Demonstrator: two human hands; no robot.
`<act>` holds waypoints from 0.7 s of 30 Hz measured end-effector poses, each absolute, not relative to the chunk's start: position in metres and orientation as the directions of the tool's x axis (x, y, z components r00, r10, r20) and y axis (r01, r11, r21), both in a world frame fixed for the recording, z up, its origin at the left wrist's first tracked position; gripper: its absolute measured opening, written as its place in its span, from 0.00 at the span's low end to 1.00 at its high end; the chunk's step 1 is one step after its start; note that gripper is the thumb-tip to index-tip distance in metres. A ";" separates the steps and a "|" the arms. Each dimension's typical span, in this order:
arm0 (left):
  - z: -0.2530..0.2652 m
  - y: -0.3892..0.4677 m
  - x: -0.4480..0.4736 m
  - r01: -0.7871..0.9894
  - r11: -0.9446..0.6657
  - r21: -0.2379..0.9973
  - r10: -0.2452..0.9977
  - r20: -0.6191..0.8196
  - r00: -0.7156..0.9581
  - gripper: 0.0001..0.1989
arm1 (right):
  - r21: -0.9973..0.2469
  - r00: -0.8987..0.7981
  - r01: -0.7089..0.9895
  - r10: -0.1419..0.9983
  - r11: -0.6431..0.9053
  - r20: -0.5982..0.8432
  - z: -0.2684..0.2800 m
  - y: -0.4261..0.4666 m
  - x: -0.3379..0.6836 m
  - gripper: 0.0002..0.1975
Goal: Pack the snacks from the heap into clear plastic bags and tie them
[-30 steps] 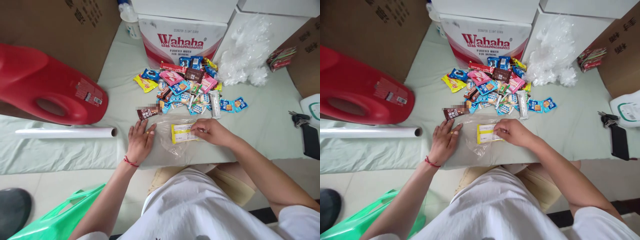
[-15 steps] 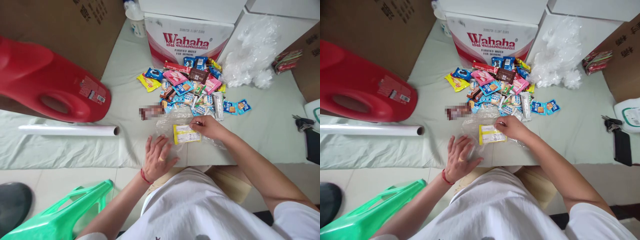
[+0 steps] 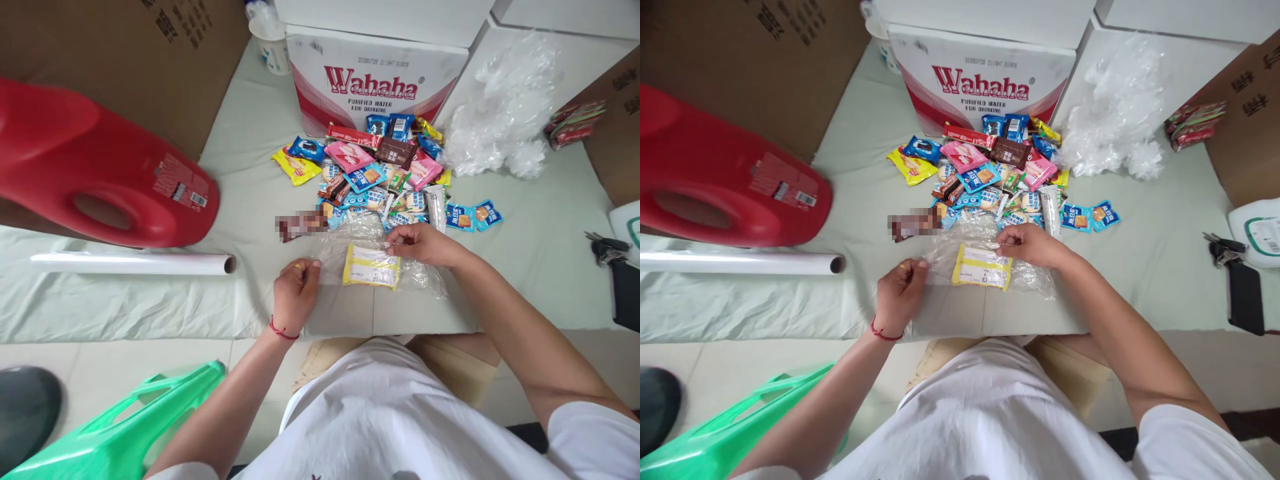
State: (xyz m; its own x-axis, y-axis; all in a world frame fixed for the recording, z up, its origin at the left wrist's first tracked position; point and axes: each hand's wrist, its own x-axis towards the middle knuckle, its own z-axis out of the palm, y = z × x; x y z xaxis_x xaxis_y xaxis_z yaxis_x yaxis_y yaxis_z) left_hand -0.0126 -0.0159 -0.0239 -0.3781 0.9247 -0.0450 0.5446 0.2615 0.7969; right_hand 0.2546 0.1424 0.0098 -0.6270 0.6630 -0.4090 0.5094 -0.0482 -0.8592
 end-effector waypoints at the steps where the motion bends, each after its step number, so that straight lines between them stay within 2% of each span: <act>1: -0.023 -0.014 -0.013 0.553 0.289 0.781 0.911 -0.047 -0.409 0.17 | -0.855 -0.617 0.516 0.668 -0.056 -0.416 0.007 0.143 0.255 0.23; 5: -0.024 -0.009 -0.022 0.562 0.391 0.728 0.853 -0.057 -0.520 0.13 | -0.831 -0.602 0.555 0.666 -0.050 -0.442 -0.003 0.146 0.257 0.23; 7: -0.024 -0.012 -0.027 0.583 0.380 0.718 0.825 0.022 -0.565 0.12 | -0.831 -0.599 0.554 0.667 -0.054 -0.443 -0.006 0.146 0.257 0.23; 8: -0.023 -0.016 -0.027 0.628 0.315 0.711 0.817 0.133 -0.560 0.10 | -0.832 -0.597 0.552 0.670 -0.056 -0.441 -0.007 0.145 0.257 0.22; 10: -0.016 -0.026 -0.020 0.775 0.063 0.629 0.776 0.458 -0.435 0.05 | -0.834 -0.596 0.549 0.676 -0.052 -0.434 -0.007 0.145 0.256 0.22; 12: -0.005 -0.036 -0.004 0.851 -0.248 0.462 0.694 0.698 -0.177 0.10 | -0.836 -0.600 0.547 0.677 -0.043 -0.427 -0.007 0.145 0.255 0.21; 13: 0.001 -0.038 0.007 0.829 -0.388 0.403 0.672 0.740 -0.045 0.12 | -0.837 -0.604 0.546 0.674 -0.039 -0.426 -0.007 0.146 0.253 0.21; 15: 0.007 -0.037 0.029 0.715 -0.583 0.386 0.689 0.702 0.183 0.15 | -0.842 -0.614 0.538 0.668 -0.035 -0.420 -0.008 0.146 0.251 0.21; 16: 0.007 -0.032 0.039 0.677 -0.618 0.400 0.713 0.649 0.268 0.16 | -0.847 -0.619 0.531 0.667 -0.033 -0.414 -0.009 0.147 0.250 0.22; 18: 0.000 -0.016 0.053 0.704 -0.563 0.433 0.801 0.496 0.335 0.17 | -0.855 -0.622 0.517 0.670 -0.036 -0.405 -0.010 0.148 0.250 0.23; 21: -0.018 0.007 0.058 0.836 -0.341 0.430 0.935 0.251 0.252 0.21 | -0.862 -0.606 0.499 0.673 -0.094 -0.424 -0.005 0.148 0.259 0.25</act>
State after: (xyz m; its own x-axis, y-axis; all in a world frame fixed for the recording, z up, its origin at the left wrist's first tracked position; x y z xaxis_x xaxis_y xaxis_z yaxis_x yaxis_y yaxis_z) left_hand 0.0582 0.0073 -0.0181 0.2518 0.9346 0.2513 0.8362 -0.3409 0.4297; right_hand 0.2592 0.1484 -0.0049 -0.6057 0.6732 -0.4242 0.4990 -0.0939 -0.8615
